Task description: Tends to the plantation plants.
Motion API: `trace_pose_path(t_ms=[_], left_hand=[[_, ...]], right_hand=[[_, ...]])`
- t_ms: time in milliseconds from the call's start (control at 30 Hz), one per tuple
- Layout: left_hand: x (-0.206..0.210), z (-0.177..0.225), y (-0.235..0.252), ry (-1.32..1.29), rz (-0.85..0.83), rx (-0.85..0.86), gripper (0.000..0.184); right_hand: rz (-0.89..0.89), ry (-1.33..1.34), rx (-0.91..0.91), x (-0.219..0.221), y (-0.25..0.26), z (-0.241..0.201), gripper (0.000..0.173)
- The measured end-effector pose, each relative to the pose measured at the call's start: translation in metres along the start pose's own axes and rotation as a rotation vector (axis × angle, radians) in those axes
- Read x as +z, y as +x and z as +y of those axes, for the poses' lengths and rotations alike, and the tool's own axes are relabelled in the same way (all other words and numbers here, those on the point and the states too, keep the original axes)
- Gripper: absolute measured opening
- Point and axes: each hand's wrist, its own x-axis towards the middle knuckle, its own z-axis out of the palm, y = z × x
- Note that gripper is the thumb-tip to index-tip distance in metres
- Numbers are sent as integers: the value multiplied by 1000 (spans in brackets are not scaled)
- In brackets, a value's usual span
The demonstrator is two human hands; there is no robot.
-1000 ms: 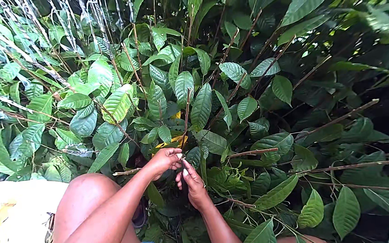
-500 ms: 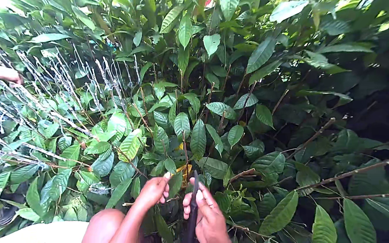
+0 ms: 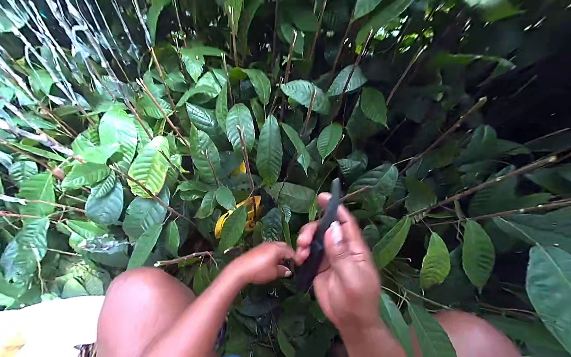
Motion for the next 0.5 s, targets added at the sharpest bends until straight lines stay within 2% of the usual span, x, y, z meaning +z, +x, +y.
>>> trace_pose_path(t_ms=[67,100,167,233,333,500], left_hand=[[7,-17,17,-237,213,-1,12],[8,-24,23,-399,336,-13,13],[3,-39,35,-608,473,-84,18],[-1,-52,42,-745,527,-130,21],[5,-60,49,-880,556,-109,21],[3,-53,55,-1005,520,-83,32]], right_hand=[[0,82,62,7,3,22,45],[18,110,126,4,3,34,45],[57,140,275,-11,1,60,44],[68,67,401,-32,-4,86,43],[53,-96,508,-58,-10,114,44],[-13,-296,453,-77,2,126,48]])
